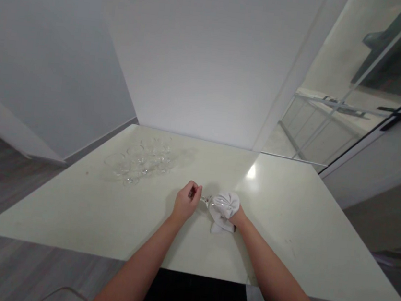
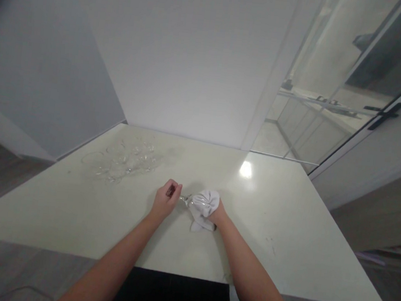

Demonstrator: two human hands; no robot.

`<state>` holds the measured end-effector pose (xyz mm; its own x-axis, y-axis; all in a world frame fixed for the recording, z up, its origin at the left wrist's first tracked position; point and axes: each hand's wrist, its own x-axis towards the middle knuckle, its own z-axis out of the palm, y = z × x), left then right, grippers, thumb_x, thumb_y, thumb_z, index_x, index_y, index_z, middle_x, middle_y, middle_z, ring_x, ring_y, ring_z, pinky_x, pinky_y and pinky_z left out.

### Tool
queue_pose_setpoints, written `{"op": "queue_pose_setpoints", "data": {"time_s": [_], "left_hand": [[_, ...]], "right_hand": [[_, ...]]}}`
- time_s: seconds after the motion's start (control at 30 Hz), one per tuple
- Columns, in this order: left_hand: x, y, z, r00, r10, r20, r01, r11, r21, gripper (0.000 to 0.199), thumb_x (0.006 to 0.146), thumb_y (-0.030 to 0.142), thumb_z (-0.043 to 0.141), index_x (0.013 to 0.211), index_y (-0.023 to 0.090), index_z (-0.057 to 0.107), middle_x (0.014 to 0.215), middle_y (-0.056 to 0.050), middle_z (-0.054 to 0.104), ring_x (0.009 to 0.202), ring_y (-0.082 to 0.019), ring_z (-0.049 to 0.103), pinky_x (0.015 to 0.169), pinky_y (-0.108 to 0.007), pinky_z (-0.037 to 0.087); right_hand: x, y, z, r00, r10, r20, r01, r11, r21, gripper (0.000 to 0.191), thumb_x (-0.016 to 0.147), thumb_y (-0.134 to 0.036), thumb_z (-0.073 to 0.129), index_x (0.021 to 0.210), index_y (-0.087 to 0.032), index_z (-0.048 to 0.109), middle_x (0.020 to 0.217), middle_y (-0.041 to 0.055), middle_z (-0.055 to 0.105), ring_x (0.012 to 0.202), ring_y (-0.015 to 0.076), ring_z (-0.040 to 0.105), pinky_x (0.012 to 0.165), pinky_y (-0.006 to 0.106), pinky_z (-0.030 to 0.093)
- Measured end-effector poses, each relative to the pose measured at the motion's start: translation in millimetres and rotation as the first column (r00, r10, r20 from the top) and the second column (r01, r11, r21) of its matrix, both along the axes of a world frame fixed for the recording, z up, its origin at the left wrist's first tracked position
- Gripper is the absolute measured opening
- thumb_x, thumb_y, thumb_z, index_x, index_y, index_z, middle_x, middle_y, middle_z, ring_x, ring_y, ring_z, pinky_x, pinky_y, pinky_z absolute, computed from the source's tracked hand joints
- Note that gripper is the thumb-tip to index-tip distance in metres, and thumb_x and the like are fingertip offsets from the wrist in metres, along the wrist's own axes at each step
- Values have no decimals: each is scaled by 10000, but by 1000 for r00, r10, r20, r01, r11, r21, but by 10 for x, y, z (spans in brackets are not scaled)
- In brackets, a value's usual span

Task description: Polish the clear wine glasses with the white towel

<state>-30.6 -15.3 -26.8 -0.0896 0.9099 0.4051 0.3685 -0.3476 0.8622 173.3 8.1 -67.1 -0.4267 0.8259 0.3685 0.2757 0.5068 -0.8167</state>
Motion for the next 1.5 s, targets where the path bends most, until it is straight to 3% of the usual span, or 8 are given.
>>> {"op": "queue_pose_setpoints", "data": {"time_s": [0.17,0.37,0.5,0.83,1.07,1.2,1.37,1.5], "left_hand": [[23,-7,14,999,39,2,-39,999,-15,268,899,393,496,712,207,444,582,57,398,526,-99,389,527,-224,305],[6,3,7,1000,26,1,-26,999,-35,277,895,409,498,715,206,443,595,55,395,544,-101,390,534,-221,307],[3,10,15,1000,5,-3,-5,999,-51,274,896,411,496,722,207,441,599,56,398,548,-102,395,540,-222,311],[-1,26,4,999,-15,32,17,997,-71,301,900,438,498,719,203,441,607,55,392,559,-102,400,552,-228,314],[5,24,12,998,-21,61,24,998,-63,289,890,422,512,716,202,442,603,56,392,557,-101,397,542,-227,302],[-1,13,28,998,-21,55,25,998,-65,295,893,429,509,718,203,438,605,57,387,560,-101,394,550,-228,307],[2,16,25,999,-24,48,28,996,-86,301,888,449,506,721,206,439,607,56,398,560,-104,399,552,-228,310],[5,31,14,997,-19,70,25,996,-86,308,882,459,509,719,206,443,610,53,393,562,-106,397,551,-229,310]], "right_hand": [[72,21,-26,999,-53,-12,53,999,3,418,640,-554,720,769,-157,735,816,140,713,853,319,691,909,512,525],[91,16,-6,999,42,4,-41,997,-58,485,608,-578,752,839,-152,746,886,158,712,993,361,666,1026,565,428],[46,11,-45,994,-110,13,111,992,-57,494,610,-617,726,802,-162,746,947,171,723,1009,363,658,1050,592,380],[18,8,9,999,34,7,-34,999,-22,355,592,-564,738,617,-212,710,730,92,720,962,296,681,1054,489,417],[-27,-10,-38,984,-91,-152,58,976,-208,467,607,-619,739,719,-166,720,792,112,732,818,283,697,910,488,535],[40,1,-90,990,-58,-132,30,978,-208,516,540,-594,802,831,-174,732,929,131,737,959,304,684,1011,507,460],[74,52,-230,985,-162,-63,152,979,-138,503,507,-616,796,773,-196,715,944,158,716,1063,361,646,1052,615,369],[77,43,-225,998,-50,-36,47,994,-100,455,535,-630,763,715,-214,716,875,131,728,1055,345,655,1071,572,373]]}}
